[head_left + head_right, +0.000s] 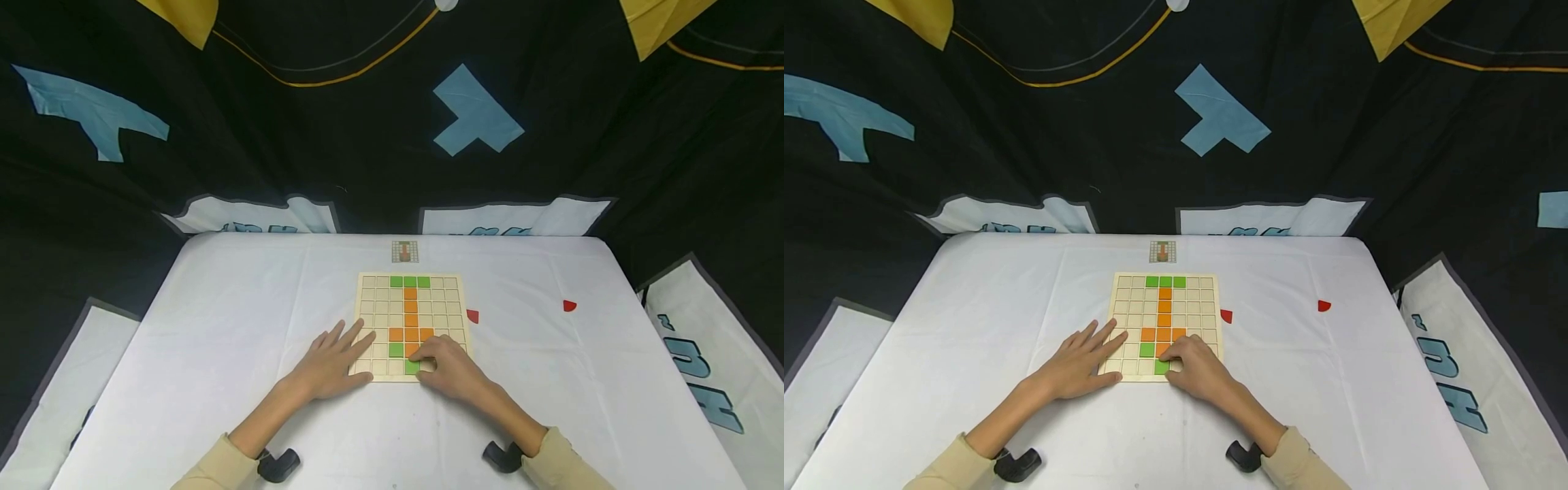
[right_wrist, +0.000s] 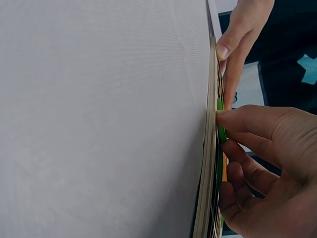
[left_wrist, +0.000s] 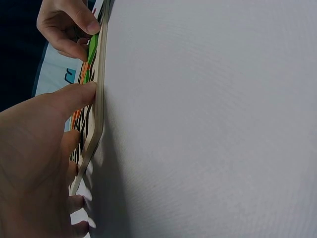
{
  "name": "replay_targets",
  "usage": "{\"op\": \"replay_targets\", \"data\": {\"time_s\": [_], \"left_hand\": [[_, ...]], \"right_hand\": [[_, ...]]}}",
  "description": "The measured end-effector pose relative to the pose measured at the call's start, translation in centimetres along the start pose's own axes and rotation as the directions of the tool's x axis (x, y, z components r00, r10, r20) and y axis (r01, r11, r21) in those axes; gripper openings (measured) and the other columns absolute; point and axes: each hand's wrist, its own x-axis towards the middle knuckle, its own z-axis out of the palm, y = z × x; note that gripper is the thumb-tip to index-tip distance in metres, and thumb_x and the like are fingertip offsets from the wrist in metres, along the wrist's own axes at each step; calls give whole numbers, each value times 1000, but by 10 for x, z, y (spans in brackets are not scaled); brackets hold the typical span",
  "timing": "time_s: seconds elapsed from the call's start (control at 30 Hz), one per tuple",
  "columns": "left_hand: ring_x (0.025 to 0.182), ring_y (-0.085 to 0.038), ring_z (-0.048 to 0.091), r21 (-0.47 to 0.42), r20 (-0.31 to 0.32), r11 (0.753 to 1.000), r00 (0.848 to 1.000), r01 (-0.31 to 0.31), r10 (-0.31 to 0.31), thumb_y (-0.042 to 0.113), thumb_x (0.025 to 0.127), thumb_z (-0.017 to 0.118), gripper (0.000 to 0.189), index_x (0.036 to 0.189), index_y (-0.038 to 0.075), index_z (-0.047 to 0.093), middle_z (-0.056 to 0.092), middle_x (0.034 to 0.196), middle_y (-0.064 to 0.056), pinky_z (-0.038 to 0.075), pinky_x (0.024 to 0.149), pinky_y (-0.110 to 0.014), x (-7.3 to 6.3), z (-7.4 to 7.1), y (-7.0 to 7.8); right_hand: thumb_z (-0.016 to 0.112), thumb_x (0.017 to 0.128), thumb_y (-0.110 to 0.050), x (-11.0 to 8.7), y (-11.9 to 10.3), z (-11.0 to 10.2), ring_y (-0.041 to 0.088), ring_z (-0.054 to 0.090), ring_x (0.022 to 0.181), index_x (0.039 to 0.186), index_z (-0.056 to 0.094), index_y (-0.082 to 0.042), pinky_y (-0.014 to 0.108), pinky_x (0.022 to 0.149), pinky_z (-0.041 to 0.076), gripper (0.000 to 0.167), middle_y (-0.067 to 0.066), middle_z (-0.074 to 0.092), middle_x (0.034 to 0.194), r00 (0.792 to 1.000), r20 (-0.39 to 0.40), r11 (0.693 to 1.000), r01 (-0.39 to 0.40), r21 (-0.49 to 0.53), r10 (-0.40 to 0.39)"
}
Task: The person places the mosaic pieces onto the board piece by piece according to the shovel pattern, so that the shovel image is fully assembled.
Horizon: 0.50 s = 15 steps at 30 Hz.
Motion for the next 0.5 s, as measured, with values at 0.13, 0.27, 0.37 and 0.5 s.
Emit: {"op": "replay_targets", "data": {"time_s": [0.13,0.27,0.37,0.5], "left_hand": [[149,-42,11,-10,-3,1000,1000,-2,2,54,97,56,73,158,19,33,17,165,-11,16,115,-62,-1,-1,1],[149,-42,11,-14,-5,1000,1000,-9,9,54,97,56,74,158,19,33,17,165,-11,16,115,-62,-1,-1,0],[149,-42,11,-13,-4,1000,1000,-9,9,54,97,56,74,158,20,33,17,165,-11,16,115,-62,-1,0,0],[149,-42,11,-8,-3,1000,1000,-5,5,54,97,55,73,158,20,33,17,165,-10,16,115,-61,0,1,-1]], "right_hand": [[80,78,-2,0,0,-1,16,55,89,101,80,-9,33,78,46,24,-3,72,95,1000,5,1000,-2,-3,2],[80,78,-3,-1,0,-1,16,56,90,101,80,-9,33,78,46,24,-3,72,95,1000,8,1000,-1,0,1],[81,78,-3,-1,1,-1,16,56,90,101,80,-8,33,78,47,23,-3,72,95,1000,8,1000,6,-2,-6],[81,77,-3,0,2,-1,16,56,89,100,80,-8,32,78,47,23,-3,72,94,1000,6,1000,19,-9,-19]]}}
